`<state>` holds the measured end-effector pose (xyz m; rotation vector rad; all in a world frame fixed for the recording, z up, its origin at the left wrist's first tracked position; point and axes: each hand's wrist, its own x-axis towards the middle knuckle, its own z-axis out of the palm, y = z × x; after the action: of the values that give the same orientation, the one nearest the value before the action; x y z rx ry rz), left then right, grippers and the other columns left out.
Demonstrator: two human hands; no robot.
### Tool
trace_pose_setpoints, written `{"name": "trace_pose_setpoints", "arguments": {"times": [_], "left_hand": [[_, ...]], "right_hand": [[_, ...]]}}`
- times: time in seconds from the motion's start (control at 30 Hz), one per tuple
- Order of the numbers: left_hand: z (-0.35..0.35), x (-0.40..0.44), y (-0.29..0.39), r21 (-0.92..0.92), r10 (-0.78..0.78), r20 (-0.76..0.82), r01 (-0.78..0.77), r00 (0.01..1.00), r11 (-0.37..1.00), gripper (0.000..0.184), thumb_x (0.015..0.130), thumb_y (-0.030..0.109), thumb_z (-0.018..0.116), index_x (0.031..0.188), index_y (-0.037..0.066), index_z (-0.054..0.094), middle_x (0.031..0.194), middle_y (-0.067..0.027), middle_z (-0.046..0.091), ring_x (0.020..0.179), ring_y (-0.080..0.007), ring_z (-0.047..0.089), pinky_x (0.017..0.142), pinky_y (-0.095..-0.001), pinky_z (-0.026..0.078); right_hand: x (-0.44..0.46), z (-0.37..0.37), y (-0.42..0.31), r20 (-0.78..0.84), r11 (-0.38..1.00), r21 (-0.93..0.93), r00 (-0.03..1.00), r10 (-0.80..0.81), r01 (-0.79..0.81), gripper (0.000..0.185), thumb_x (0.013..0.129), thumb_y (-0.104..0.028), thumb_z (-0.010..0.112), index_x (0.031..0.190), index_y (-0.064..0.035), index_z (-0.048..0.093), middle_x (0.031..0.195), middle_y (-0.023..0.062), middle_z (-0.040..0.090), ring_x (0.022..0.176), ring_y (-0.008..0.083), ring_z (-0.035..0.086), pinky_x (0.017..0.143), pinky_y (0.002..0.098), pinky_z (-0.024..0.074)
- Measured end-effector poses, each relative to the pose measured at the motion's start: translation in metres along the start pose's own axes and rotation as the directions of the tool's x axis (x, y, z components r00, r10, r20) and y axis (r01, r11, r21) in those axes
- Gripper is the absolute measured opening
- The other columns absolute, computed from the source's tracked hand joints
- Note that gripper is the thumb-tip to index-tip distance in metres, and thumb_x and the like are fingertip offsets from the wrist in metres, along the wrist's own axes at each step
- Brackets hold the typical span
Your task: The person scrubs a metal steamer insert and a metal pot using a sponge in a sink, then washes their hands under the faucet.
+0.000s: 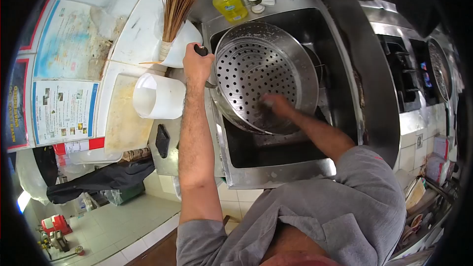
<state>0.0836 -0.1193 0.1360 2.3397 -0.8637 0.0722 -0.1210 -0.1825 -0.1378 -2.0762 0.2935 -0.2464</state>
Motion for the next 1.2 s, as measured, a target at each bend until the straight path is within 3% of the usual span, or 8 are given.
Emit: {"name": "trace_pose_setpoints", "arguments": {"times": [0.07, 0.27, 0.37, 0.5, 0.7, 0.83, 1.0, 1.2], "left_hand": [[-0.001, 0.001, -0.003, -0.032, -0.032, 0.021, 0.033, 0.999, 0.999, 0.041, 0.067, 0.016, 0.067, 0.102, 0.002, 0.052, 0.091, -0.0179, 0.060, 0.083, -0.0324, 0.059, 0.075, -0.0371, 0.046], [-0.003, -0.019, -0.006, 0.192, 0.303, -0.243, -0.261, 0.921, 0.946, 0.048, 0.075, 0.029, 0.065, 0.113, 0.004, 0.052, 0.110, -0.0173, 0.051, 0.100, -0.0328, 0.049, 0.084, -0.0422, 0.041], [-0.027, -0.058, -0.008, 0.021, 0.576, -0.144, -0.580, 0.804, 0.815, 0.051, 0.077, 0.029, 0.065, 0.118, 0.002, 0.049, 0.109, -0.0171, 0.052, 0.099, -0.0321, 0.051, 0.086, -0.0417, 0.041], [-0.059, -0.140, -0.035, -0.760, 0.307, 0.309, 0.040, 0.900, 0.649, 0.053, 0.079, 0.021, 0.067, 0.122, -0.001, 0.045, 0.116, -0.0135, 0.053, 0.107, -0.0229, 0.051, 0.091, -0.0354, 0.040], [-0.107, -0.200, -0.119, -0.903, -0.070, 0.319, 0.325, 0.945, 0.280, 0.041, 0.081, 0.003, 0.061, 0.118, -0.001, 0.046, 0.110, -0.0097, 0.056, 0.098, -0.0170, 0.056, 0.082, -0.0288, 0.047], [-0.107, -0.204, -0.218, -0.650, -0.333, 0.206, 0.383, 0.920, 0.656, 0.049, 0.078, 0.010, 0.067, 0.120, -0.002, 0.044, 0.110, -0.0089, 0.054, 0.092, -0.0189, 0.056, 0.075, -0.0269, 0.044], [-0.107, -0.201, -0.242, 0.406, 0.112, -0.310, 0.025, 0.944, 0.914, 0.052, 0.075, 0.008, 0.067, 0.120, -0.002, 0.044, 0.107, -0.0123, 0.051, 0.087, -0.0274, 0.054, 0.076, -0.0353, 0.045], [-0.102, -0.169, -0.148, -0.429, -0.073, -0.090, 0.027, 0.993, 0.903, 0.044, 0.076, 0.007, 0.065, 0.116, -0.001, 0.048, 0.106, -0.0114, 0.050, 0.084, -0.0189, 0.052, 0.075, -0.0297, 0.045]], "right_hand": [[0.000, -0.072, -0.063, 0.046, 0.640, 0.579, 0.804, 0.593, -0.505, 0.036, 0.077, 0.003, 0.056, 0.112, -0.0061, 0.054, 0.099, 0.0071, 0.062, 0.095, 0.0237, 0.060, 0.088, 0.0364, 0.0468], [-0.014, -0.117, -0.141, -0.004, 0.103, 0.994, 0.934, 0.358, -0.035, 0.030, 0.081, -0.003, 0.057, 0.110, -0.0027, 0.052, 0.098, 0.0101, 0.060, 0.088, 0.0208, 0.061, 0.072, 0.0385, 0.0539], [-0.023, -0.113, -0.204, -0.067, 0.107, 0.994, 0.948, 0.310, 0.035, 0.031, 0.081, -0.004, 0.057, 0.111, -0.0043, 0.051, 0.100, 0.0095, 0.059, 0.086, 0.0190, 0.061, 0.069, 0.0363, 0.0547], [-0.014, -0.069, -0.252, -0.067, 0.210, 0.977, 0.984, 0.163, 0.032, 0.035, 0.076, -0.003, 0.060, 0.110, -0.0054, 0.051, 0.097, 0.0069, 0.059, 0.089, 0.0179, 0.059, 0.078, 0.0346, 0.0504], [0.030, 0.050, -0.293, 0.047, 0.522, 0.849, 0.996, 0.073, -0.078, 0.051, 0.072, -0.011, 0.067, 0.117, -0.0102, 0.044, 0.097, 0.0075, 0.057, 0.089, 0.0165, 0.055, 0.078, 0.0299, 0.0454], [0.046, 0.104, -0.295, -0.025, 0.959, 0.252, 0.991, -0.130, 0.132, 0.064, 0.076, -0.013, 0.065, 0.131, -0.0019, 0.033, 0.123, 0.0169, 0.044, 0.101, 0.0201, 0.052, 0.087, 0.0321, 0.0431], [0.043, 0.035, -0.283, -0.172, 0.859, 0.436, 0.961, -0.214, 0.269, 0.045, 0.074, -0.013, 0.064, 0.116, -0.0044, 0.051, 0.101, 0.0142, 0.058, 0.085, 0.0200, 0.058, 0.075, 0.0321, 0.0484], [0.078, -0.103, -0.170, -0.635, 0.906, 0.418, 0.734, 0.242, 0.062, 0.018, 0.073, -0.012, 0.061, 0.087, -0.0009, 0.062, 0.075, 0.0092, 0.062, 0.069, 0.0168, 0.058, 0.064, 0.0319, 0.0486]]}}
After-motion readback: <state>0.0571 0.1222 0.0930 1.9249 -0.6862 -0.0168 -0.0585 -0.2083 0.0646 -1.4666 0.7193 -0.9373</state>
